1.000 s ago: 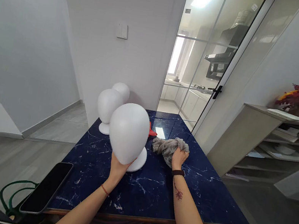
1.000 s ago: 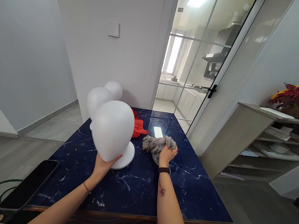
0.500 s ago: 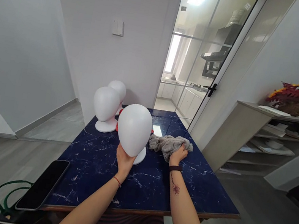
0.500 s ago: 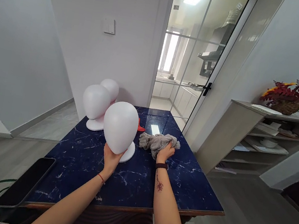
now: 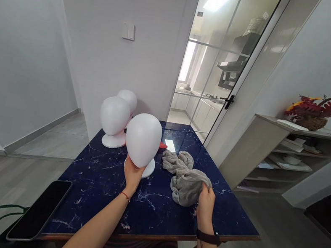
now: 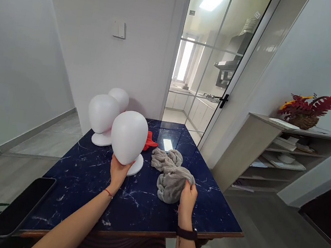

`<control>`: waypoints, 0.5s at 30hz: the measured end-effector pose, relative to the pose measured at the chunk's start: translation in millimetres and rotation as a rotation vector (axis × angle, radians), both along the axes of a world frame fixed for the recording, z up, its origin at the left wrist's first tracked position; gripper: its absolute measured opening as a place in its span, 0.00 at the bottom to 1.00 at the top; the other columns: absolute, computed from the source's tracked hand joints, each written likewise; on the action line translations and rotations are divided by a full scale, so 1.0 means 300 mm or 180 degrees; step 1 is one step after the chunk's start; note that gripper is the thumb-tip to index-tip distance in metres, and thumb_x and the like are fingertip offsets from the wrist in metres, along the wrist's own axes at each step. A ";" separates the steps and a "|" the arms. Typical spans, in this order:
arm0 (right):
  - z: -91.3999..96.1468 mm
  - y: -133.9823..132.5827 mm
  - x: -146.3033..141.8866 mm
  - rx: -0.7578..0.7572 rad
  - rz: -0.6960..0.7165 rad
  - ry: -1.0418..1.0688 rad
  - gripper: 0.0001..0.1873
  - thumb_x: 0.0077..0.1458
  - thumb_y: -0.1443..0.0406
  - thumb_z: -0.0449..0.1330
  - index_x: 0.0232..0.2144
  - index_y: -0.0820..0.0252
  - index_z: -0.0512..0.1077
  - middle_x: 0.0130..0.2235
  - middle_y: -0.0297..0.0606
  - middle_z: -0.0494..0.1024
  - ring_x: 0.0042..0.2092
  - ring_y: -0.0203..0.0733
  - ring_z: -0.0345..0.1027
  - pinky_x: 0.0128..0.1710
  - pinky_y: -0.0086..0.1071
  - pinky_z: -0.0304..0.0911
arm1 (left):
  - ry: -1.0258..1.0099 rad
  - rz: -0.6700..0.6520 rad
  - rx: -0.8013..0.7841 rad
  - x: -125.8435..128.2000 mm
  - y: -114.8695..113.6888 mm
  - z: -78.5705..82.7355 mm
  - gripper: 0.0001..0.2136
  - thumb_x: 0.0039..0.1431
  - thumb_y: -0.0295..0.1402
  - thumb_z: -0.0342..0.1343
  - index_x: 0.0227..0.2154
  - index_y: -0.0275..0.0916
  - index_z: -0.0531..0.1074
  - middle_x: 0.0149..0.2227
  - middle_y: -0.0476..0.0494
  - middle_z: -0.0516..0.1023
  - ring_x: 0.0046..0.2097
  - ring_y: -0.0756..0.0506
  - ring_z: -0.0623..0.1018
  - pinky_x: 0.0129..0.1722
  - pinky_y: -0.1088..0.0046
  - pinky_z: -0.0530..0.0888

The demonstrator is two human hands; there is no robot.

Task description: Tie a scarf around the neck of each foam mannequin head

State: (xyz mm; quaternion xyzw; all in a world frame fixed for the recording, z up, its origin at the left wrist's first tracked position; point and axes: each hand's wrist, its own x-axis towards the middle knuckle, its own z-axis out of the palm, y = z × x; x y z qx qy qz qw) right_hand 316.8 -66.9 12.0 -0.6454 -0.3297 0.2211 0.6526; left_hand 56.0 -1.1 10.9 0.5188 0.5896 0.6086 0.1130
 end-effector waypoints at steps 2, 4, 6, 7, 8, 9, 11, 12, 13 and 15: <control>0.029 -0.011 -0.002 0.0193 -0.0102 0.0097 0.24 0.52 0.51 0.50 0.39 0.65 0.72 0.42 0.46 0.77 0.42 0.46 0.69 0.39 0.34 0.63 | -0.0045 -0.0115 0.0007 0.001 0.007 0.000 0.37 0.41 0.44 0.64 0.54 0.39 0.59 0.50 0.37 0.71 0.51 0.38 0.72 0.47 0.62 0.70; 0.060 -0.013 -0.007 0.0354 0.0047 0.0055 0.25 0.52 0.52 0.51 0.43 0.65 0.71 0.45 0.45 0.76 0.46 0.47 0.68 0.45 0.36 0.63 | -0.0074 -0.0219 0.0018 0.003 0.012 0.000 0.36 0.41 0.45 0.64 0.54 0.39 0.59 0.50 0.37 0.71 0.50 0.38 0.73 0.47 0.62 0.70; 0.086 -0.017 -0.017 0.0375 0.0479 -0.0008 0.28 0.49 0.52 0.55 0.48 0.64 0.69 0.49 0.46 0.74 0.50 0.49 0.66 0.51 0.40 0.60 | -0.0052 -0.0270 0.0029 0.004 0.013 0.000 0.36 0.41 0.45 0.64 0.53 0.39 0.60 0.50 0.37 0.71 0.51 0.38 0.72 0.47 0.62 0.70; 0.097 -0.022 -0.025 0.0354 0.0719 -0.0036 0.30 0.48 0.53 0.57 0.51 0.64 0.67 0.52 0.47 0.72 0.52 0.49 0.65 0.53 0.42 0.58 | -0.0021 -0.0270 0.0036 0.004 0.012 0.000 0.36 0.42 0.45 0.64 0.53 0.38 0.59 0.51 0.37 0.71 0.51 0.38 0.72 0.47 0.62 0.70; 0.108 -0.032 -0.034 0.0334 0.0920 -0.0081 0.32 0.47 0.54 0.59 0.53 0.62 0.65 0.55 0.47 0.69 0.55 0.50 0.63 0.55 0.43 0.56 | 0.0022 -0.0250 0.0034 0.004 0.010 0.000 0.36 0.42 0.45 0.64 0.54 0.38 0.59 0.51 0.36 0.71 0.51 0.38 0.72 0.47 0.61 0.70; 0.118 -0.046 -0.046 0.0337 0.1054 -0.0154 0.35 0.47 0.55 0.61 0.56 0.61 0.62 0.58 0.46 0.65 0.58 0.50 0.59 0.57 0.44 0.54 | 0.0076 -0.0215 0.0017 0.004 0.009 0.000 0.36 0.42 0.45 0.64 0.54 0.38 0.59 0.51 0.36 0.71 0.51 0.38 0.72 0.47 0.61 0.70; 0.140 -0.082 -0.073 0.0480 0.1103 -0.0356 0.37 0.48 0.56 0.61 0.59 0.56 0.57 0.62 0.42 0.57 0.62 0.49 0.51 0.61 0.45 0.48 | 0.0195 -0.0122 -0.0056 0.004 0.006 -0.001 0.37 0.41 0.45 0.64 0.54 0.38 0.59 0.50 0.36 0.71 0.51 0.37 0.72 0.47 0.60 0.70; 0.151 -0.101 -0.088 0.0589 0.1063 -0.0442 0.37 0.49 0.57 0.60 0.61 0.53 0.55 0.64 0.40 0.54 0.64 0.48 0.47 0.62 0.46 0.45 | 0.0256 -0.0073 -0.0106 0.004 0.007 -0.001 0.37 0.41 0.46 0.64 0.54 0.38 0.59 0.50 0.35 0.71 0.51 0.36 0.72 0.47 0.59 0.70; 0.163 -0.120 -0.104 0.0690 0.1005 -0.0483 0.37 0.50 0.57 0.60 0.61 0.52 0.54 0.64 0.39 0.53 0.64 0.48 0.45 0.63 0.46 0.43 | 0.0306 -0.0026 -0.0156 0.003 0.008 0.000 0.38 0.41 0.46 0.64 0.55 0.38 0.59 0.49 0.35 0.72 0.51 0.35 0.71 0.47 0.58 0.70; 0.189 -0.154 -0.132 0.0827 0.0894 -0.0421 0.35 0.52 0.58 0.59 0.60 0.52 0.55 0.64 0.40 0.54 0.64 0.48 0.47 0.62 0.47 0.45 | 0.0358 0.0001 -0.0210 0.003 0.013 0.005 0.38 0.41 0.46 0.63 0.55 0.37 0.58 0.50 0.34 0.71 0.52 0.34 0.71 0.48 0.57 0.69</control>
